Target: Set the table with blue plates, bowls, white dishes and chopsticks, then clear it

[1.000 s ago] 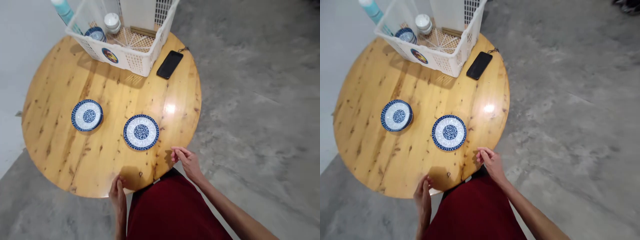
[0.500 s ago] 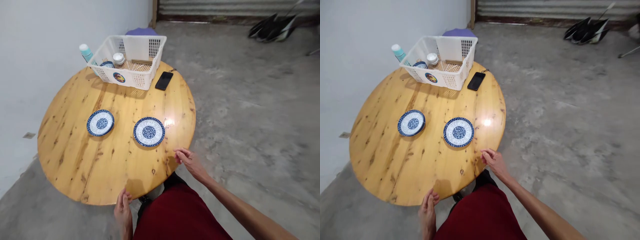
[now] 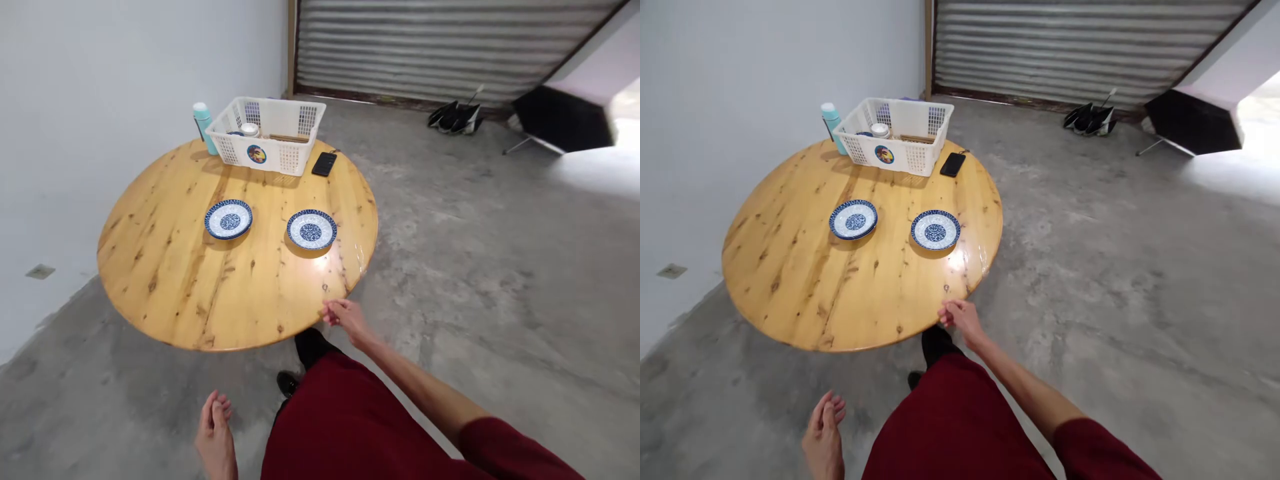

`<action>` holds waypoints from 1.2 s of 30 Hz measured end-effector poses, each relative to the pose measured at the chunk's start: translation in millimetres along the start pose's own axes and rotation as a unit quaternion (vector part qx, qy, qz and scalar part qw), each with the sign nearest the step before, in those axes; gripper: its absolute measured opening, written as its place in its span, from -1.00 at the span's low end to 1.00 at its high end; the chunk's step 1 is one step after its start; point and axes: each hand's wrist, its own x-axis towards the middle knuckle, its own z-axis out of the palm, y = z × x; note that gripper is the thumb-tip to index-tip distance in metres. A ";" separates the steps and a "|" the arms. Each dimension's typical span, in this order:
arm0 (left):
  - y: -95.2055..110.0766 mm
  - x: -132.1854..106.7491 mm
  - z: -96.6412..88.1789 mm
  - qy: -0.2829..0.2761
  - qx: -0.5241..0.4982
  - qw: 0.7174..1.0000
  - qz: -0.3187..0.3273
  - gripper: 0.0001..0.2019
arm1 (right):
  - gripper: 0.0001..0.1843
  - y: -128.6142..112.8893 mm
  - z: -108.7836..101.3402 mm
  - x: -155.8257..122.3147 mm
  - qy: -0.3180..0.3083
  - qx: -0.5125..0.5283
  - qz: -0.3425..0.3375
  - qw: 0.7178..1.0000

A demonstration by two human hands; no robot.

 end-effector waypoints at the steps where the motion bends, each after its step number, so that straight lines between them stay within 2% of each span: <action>1: -1.5 0.7 -2.4 -0.002 -0.001 1.000 0.002 -0.48 | -0.86 -7.4 4.1 11.2 0.018 0.010 -0.003 1.000; 3: -5.8 3.1 -3.3 -0.011 -0.003 1.000 0.003 -0.49 | -0.89 -22.4 13.8 37.8 0.038 0.024 -0.010 0.999; 6: -12.8 10.9 1.2 -0.036 -0.008 0.999 0.002 -0.53 | -0.81 -40.5 30.7 79.2 0.059 0.044 -0.013 0.997; 10: -12.3 33.8 4.5 -0.070 0.004 0.998 -0.007 -0.58 | -0.77 -55.0 52.4 122.0 0.082 0.084 -0.020 0.993; 13: 2.5 59.8 1.3 -0.081 0.035 0.996 -0.010 -0.61 | -0.80 -62.2 65.4 143.5 0.103 0.115 -0.029 0.988; 16: 28.6 88.3 -0.3 -0.093 0.078 0.993 -0.005 -0.63 | -0.82 -67.1 74.1 159.4 0.133 0.135 -0.031 0.981; 21: 72.5 130.6 15.5 -0.098 0.081 0.992 0.014 -0.66 | -0.79 -70.9 82.2 172.8 0.171 0.155 -0.028 0.973; 25: 93.1 152.7 37.3 -0.110 0.080 0.990 0.037 -0.65 | -0.80 -73.4 86.9 177.3 0.180 0.163 -0.022 0.970; 30: 106.7 162.1 51.9 -0.140 0.101 0.984 0.035 -0.53 | -0.79 -79.4 90.7 182.4 0.184 0.166 -0.026 0.969; 36: 106.2 172.2 49.2 -0.172 0.087 0.981 -0.001 -0.42 | -0.78 -71.0 94.1 168.5 0.167 0.151 -0.040 0.973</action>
